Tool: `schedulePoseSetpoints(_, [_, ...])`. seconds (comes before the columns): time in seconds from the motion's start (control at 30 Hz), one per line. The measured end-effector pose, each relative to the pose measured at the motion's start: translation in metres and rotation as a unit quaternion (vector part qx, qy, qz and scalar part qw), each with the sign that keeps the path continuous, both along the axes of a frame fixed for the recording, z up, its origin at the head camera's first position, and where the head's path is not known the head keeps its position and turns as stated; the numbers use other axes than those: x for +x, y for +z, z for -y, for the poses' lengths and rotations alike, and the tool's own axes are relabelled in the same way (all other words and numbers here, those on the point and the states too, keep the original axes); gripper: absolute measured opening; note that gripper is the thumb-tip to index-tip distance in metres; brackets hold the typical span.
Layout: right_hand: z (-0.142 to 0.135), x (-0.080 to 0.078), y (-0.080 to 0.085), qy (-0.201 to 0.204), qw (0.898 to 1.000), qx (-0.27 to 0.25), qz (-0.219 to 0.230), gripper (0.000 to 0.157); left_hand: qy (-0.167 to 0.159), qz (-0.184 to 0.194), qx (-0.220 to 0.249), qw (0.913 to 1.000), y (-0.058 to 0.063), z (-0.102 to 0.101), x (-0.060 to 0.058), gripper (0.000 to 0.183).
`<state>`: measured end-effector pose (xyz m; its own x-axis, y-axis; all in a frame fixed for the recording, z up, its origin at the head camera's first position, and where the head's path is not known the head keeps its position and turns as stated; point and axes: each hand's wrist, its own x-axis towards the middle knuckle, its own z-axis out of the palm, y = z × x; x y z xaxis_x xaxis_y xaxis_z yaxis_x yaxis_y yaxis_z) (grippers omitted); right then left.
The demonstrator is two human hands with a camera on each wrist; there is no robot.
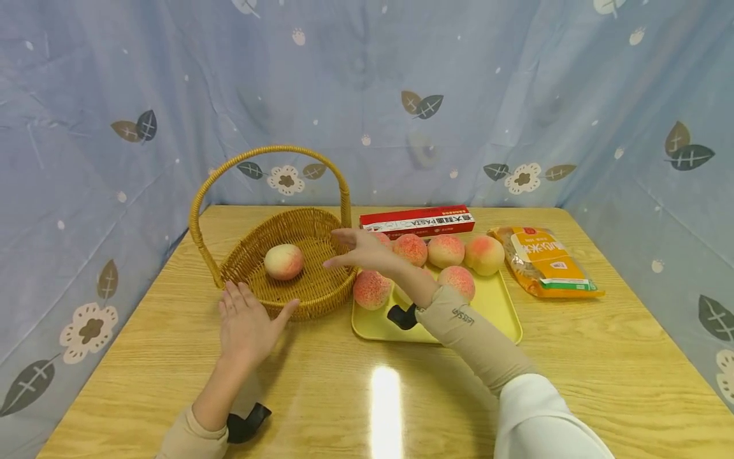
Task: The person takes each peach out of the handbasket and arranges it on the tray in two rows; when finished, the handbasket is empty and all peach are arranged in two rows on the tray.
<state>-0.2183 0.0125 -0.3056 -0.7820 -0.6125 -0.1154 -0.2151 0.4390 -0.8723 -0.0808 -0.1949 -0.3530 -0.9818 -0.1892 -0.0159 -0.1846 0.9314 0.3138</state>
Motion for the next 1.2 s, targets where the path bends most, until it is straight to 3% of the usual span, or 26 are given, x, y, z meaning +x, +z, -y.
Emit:
schedulePoseSetpoints(0.23, [0.042,-0.001,0.002,0.008,0.999,0.015,0.041,0.075,-0.001,-0.001,-0.002,1.0,-0.002,0.001,0.0,0.114])
schedulePoseSetpoints(0.43, [0.071,-0.008,-0.002,-0.046,0.997,0.034,0.059,0.073,0.001,-0.001,-0.012,0.9999,-0.002,0.002,0.001,0.113])
schedulePoseSetpoints(0.63, [0.086,-0.014,-0.014,-0.117,0.983,-0.035,0.137,0.082,0.001,-0.003,-0.018,0.9998,-0.001,0.001,0.001,0.112])
schedulePoseSetpoints(0.83, [0.099,-0.015,-0.033,-0.145,0.967,-0.075,0.197,0.098,0.007,-0.002,-0.012,0.9999,-0.003,0.001,0.003,0.111])
schedulePoseSetpoints(1.2, [0.12,-0.009,-0.052,-0.194,0.972,-0.004,0.133,0.084,0.011,-0.012,-0.012,0.9998,-0.004,0.0,0.001,0.111])
